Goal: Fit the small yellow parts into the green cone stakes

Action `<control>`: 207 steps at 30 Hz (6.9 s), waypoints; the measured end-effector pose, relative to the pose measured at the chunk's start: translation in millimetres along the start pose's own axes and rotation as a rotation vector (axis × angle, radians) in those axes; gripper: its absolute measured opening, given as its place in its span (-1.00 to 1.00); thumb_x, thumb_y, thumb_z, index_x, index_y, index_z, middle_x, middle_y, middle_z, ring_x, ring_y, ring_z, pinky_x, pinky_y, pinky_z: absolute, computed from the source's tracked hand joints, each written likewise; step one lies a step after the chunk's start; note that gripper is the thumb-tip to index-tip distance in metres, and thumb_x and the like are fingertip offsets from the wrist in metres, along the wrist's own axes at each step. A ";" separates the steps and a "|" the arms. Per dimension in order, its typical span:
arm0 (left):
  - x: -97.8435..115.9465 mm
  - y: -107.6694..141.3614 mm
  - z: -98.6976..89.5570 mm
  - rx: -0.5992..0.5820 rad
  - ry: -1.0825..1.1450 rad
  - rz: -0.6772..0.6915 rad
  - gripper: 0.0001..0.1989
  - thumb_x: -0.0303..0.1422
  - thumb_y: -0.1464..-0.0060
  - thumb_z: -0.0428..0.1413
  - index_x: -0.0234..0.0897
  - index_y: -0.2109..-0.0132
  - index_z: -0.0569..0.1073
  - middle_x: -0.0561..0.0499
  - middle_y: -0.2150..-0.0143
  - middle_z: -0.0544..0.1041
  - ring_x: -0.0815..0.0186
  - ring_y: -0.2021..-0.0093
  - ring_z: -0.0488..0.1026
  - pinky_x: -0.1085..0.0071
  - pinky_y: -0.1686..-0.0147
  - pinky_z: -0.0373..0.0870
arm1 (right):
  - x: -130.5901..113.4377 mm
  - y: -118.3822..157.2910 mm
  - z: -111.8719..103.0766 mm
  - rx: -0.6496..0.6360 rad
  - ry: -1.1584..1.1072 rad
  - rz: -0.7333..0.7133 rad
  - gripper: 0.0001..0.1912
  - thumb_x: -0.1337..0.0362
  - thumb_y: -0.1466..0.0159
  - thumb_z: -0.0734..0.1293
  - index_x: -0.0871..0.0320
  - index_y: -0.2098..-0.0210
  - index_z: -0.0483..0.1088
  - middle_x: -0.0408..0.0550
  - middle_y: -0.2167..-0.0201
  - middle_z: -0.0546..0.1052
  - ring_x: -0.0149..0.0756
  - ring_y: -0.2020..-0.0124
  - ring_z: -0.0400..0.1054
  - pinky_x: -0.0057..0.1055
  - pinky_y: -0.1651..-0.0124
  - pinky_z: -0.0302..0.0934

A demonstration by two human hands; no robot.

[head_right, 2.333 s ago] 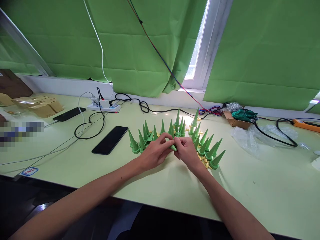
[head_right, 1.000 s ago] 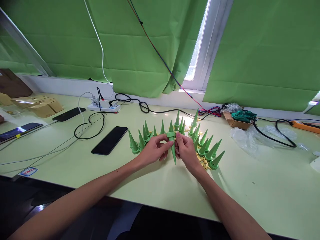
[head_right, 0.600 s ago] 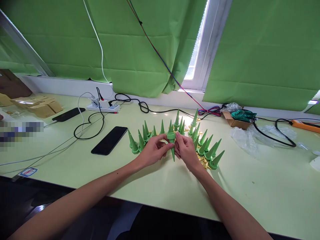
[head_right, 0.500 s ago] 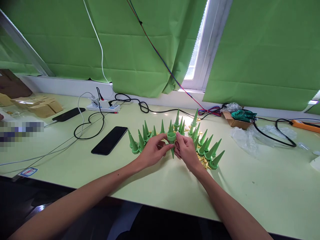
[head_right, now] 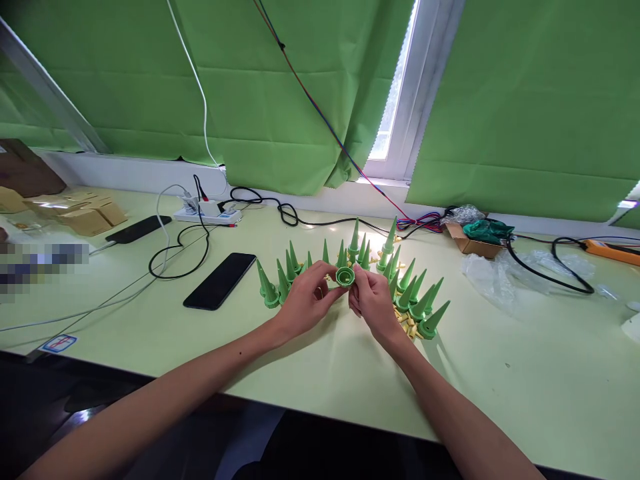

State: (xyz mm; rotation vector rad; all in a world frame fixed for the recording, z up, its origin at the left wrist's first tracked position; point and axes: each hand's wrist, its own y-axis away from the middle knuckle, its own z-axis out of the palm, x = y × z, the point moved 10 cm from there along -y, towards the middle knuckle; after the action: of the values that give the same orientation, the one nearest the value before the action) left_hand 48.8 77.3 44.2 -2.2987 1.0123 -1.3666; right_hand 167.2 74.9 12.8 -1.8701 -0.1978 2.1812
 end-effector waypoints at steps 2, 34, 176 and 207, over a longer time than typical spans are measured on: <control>-2.8 -0.7 -1.2 0.003 0.025 -0.052 -0.85 -0.29 -0.18 0.13 -0.25 0.18 0.36 0.04 0.22 0.42 0.51 0.52 0.23 0.50 0.51 0.25 | -1.2 0.4 -0.2 0.002 0.016 -0.007 -0.42 -0.09 -0.32 0.25 0.11 0.67 0.10 -0.27 0.78 0.14 -0.52 0.77 0.03 -0.49 0.72 -0.07; -27.6 12.3 46.0 -0.323 0.829 -0.602 -0.39 0.15 -0.12 0.02 -0.37 0.50 0.39 -0.05 0.58 0.46 0.41 0.67 0.33 0.49 0.69 0.24 | -10.9 6.3 11.2 -0.091 0.209 -0.092 -0.52 -0.09 -0.35 0.21 0.11 0.54 0.22 -0.25 0.72 0.25 -0.46 0.73 0.10 -0.47 0.68 0.00; -10.6 1.9 16.7 -0.208 0.371 -0.220 -0.71 -0.11 -0.24 0.03 -0.25 0.28 0.28 0.11 0.47 0.30 0.45 0.60 0.31 0.52 0.61 0.23 | 3.7 0.8 -0.8 -0.073 0.286 -0.062 -0.48 -0.10 -0.31 0.25 0.09 0.62 0.14 -0.23 0.73 0.18 -0.45 0.71 0.01 -0.44 0.69 -0.10; 13.8 -0.4 10.5 -0.141 0.055 0.156 -0.81 -0.33 -0.28 0.01 -0.30 0.32 0.30 0.04 0.33 0.27 0.45 0.44 0.17 0.50 0.49 0.15 | -0.1 0.0 0.9 -0.102 0.413 -0.174 -0.52 0.06 -0.40 0.15 0.10 0.61 0.09 -0.25 0.71 0.14 -0.47 0.68 0.02 -0.45 0.62 -0.07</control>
State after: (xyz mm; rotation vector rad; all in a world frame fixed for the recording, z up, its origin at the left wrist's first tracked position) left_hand 62.1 66.9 48.0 -2.2352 1.3137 -1.3411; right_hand 166.3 75.0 13.0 -2.2162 -0.3772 1.6580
